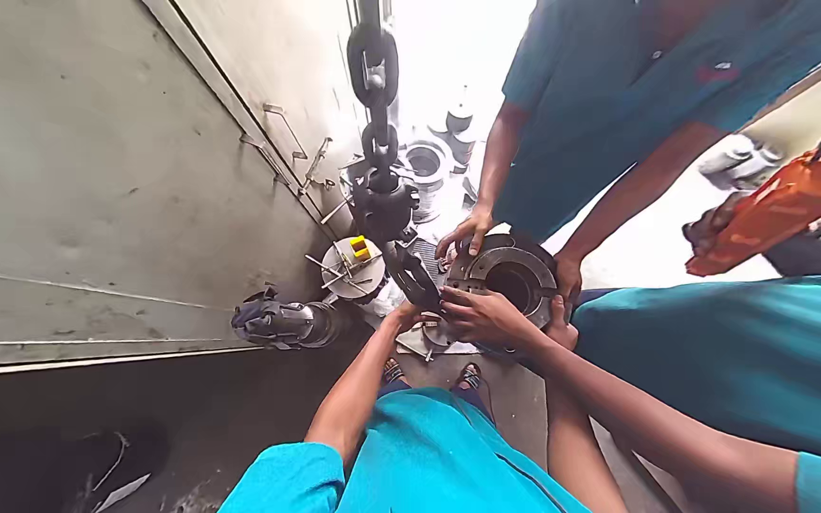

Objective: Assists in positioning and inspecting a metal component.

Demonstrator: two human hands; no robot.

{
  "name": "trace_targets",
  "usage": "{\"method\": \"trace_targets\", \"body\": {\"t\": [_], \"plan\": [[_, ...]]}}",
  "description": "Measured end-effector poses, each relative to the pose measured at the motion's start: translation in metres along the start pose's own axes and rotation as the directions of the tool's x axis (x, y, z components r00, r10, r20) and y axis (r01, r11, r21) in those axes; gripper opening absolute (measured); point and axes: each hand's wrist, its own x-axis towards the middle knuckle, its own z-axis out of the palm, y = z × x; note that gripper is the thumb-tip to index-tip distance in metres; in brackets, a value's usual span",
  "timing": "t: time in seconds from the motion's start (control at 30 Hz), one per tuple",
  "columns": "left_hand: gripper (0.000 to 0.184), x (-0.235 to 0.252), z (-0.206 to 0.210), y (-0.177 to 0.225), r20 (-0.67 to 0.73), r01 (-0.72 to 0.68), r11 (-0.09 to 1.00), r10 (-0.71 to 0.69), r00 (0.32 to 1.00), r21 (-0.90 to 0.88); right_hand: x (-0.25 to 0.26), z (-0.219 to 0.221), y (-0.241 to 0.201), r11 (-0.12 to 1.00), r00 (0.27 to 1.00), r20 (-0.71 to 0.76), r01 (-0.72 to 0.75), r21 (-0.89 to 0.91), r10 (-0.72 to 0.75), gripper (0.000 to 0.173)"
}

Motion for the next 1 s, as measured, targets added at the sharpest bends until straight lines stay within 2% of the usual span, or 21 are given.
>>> {"method": "trace_targets", "body": {"t": [0.03,0.1,0.2,0.3,0.37,0.4,0.47,0.53,0.57,0.6,0.67,0.7,0.77,0.8,0.87,0.93,1.0], "plan": [[0.03,-0.001,-0.001,0.001,0.01,-0.005,1.0,0.004,1.0,0.023,0.0,0.001,0.0,0.988,1.0,-0.009,-0.015,0.155,0.017,0.052],[0.029,-0.007,0.008,-0.004,-0.044,-0.046,0.999,0.047,0.998,0.007,0.0,0.002,-0.002,0.863,0.996,-0.015,-0.07,0.501,0.089,0.051],[0.036,-0.031,0.023,-0.031,-0.131,-0.152,0.986,0.141,0.981,-0.074,-0.001,0.005,-0.001,0.734,0.989,-0.043,-0.077,0.675,0.143,0.051],[0.036,-0.053,0.014,-0.044,-0.097,-0.124,0.986,0.114,0.989,-0.11,-0.001,0.004,-0.001,0.677,0.981,-0.052,-0.089,0.731,0.184,0.054],[0.034,-0.065,0.001,-0.031,-0.099,-0.132,0.99,0.127,0.987,-0.042,-0.001,0.003,-0.001,0.677,0.98,-0.045,-0.101,0.729,0.194,0.055],[0.036,-0.071,-0.002,-0.017,-0.118,-0.189,0.982,0.188,0.975,0.003,0.0,0.003,-0.002,0.678,0.979,-0.043,-0.105,0.728,0.198,0.055],[0.052,-0.079,0.003,0.022,-0.138,-0.406,0.91,0.413,0.9,0.078,0.002,0.003,-0.005,0.673,0.969,-0.068,-0.114,0.731,0.239,0.055],[0.075,-0.092,0.02,0.067,-0.086,-0.601,0.789,0.612,0.786,0.123,0.003,0.005,-0.007,0.638,0.944,-0.105,-0.127,0.76,0.313,0.054],[0.086,-0.102,0.03,0.086,-0.037,-0.657,0.742,0.667,0.745,0.132,0.003,0.005,-0.006,0.623,0.946,-0.091,-0.131,0.771,0.311,0.057],[0.091,-0.112,0.039,0.101,0.025,-0.688,0.711,0.693,0.721,0.147,0.003,0.006,-0.003,0.619,0.957,-0.067,-0.129,0.775,0.283,0.06],[0.106,-0.127,0.059,0.118,0.091,-0.692,0.683,0.693,0.715,0.234,0.004,0.005,0.001,0.633,0.968,-0.055,-0.116,0.765,0.244,0.061],[0.113,-0.131,0.066,0.121,0.09,-0.703,0.656,0.711,0.698,0.275,0.004,0.004,0.001,0.644,0.972,-0.054,-0.11,0.757,0.23,0.061],[0.125,-0.133,0.073,0.127,0.035,-0.724,0.543,0.79,0.613,0.426,0.005,0.003,0.002,0.64,0.98,-0.037,-0.098,0.762,0.194,0.062],[0.122,-0.133,0.076,0.135,0.042,-0.729,0.453,0.835,0.548,0.513,0.005,0.003,0.0,0.638,0.98,-0.045,-0.09,0.765,0.192,0.061],[0.096,-0.133,0.077,0.156,0.146,-0.714,0.247,0.886,0.441,0.656,0.003,0.005,-0.001,0.639,0.975,-0.073,-0.081,0.765,0.211,0.055],[0.062,-0.131,0.076,0.18,0.341,-0.718,0.022,0.869,0.358,0.696,0.002,0.008,0.003,0.653,0.972,-0.089,-0.077,0.753,0.217,0.052],[0.05,-0.131,0.077,0.191,0.406,-0.634,-0.127,0.857,0.317,0.763,0.004,0.006,0.006,0.678,0.974,-0.091,-0.075,0.732,0.207,0.053]]}}
